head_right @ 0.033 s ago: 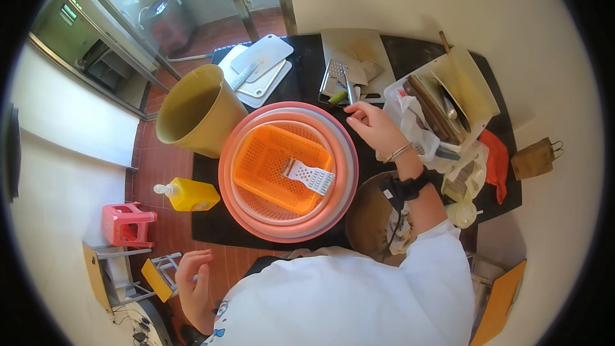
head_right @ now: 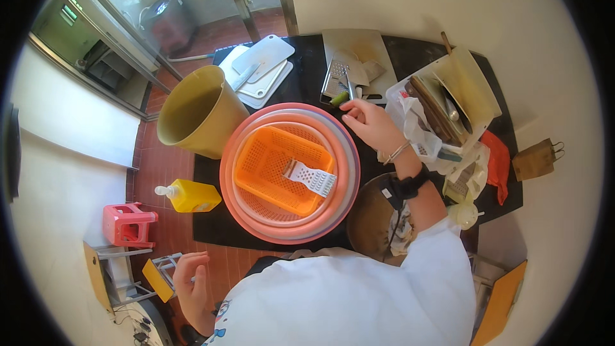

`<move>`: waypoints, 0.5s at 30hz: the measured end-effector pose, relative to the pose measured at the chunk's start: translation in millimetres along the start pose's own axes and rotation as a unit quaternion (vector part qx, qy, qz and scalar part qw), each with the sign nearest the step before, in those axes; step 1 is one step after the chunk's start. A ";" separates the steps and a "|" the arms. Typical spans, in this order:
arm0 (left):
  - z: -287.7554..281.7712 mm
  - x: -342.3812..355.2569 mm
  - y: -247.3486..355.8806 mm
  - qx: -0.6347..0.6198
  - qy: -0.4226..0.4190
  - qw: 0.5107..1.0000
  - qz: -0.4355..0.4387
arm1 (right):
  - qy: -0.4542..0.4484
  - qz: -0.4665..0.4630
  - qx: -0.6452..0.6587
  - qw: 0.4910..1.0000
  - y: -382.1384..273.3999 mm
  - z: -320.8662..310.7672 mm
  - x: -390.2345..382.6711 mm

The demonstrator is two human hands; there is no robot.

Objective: Organizing and packing various kitchen bowls, tools, and cutting boards into a storage bin.

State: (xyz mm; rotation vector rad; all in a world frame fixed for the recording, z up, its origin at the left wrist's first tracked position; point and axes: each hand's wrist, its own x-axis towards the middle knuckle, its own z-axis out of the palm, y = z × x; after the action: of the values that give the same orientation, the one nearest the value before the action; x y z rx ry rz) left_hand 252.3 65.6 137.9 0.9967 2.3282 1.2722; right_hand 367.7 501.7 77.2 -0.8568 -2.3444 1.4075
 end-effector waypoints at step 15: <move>17.3 60.7 9.9 0.059 -0.008 0.971 -0.230 | 0.202 0.104 -0.219 0.949 228.3 59.5 122.7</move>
State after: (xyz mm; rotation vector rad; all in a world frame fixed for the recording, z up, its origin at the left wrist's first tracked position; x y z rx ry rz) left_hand 222.9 122.3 140.0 0.4490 2.4504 0.9462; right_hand 319.8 615.2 -158.6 -1.3945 -2.3106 0.6755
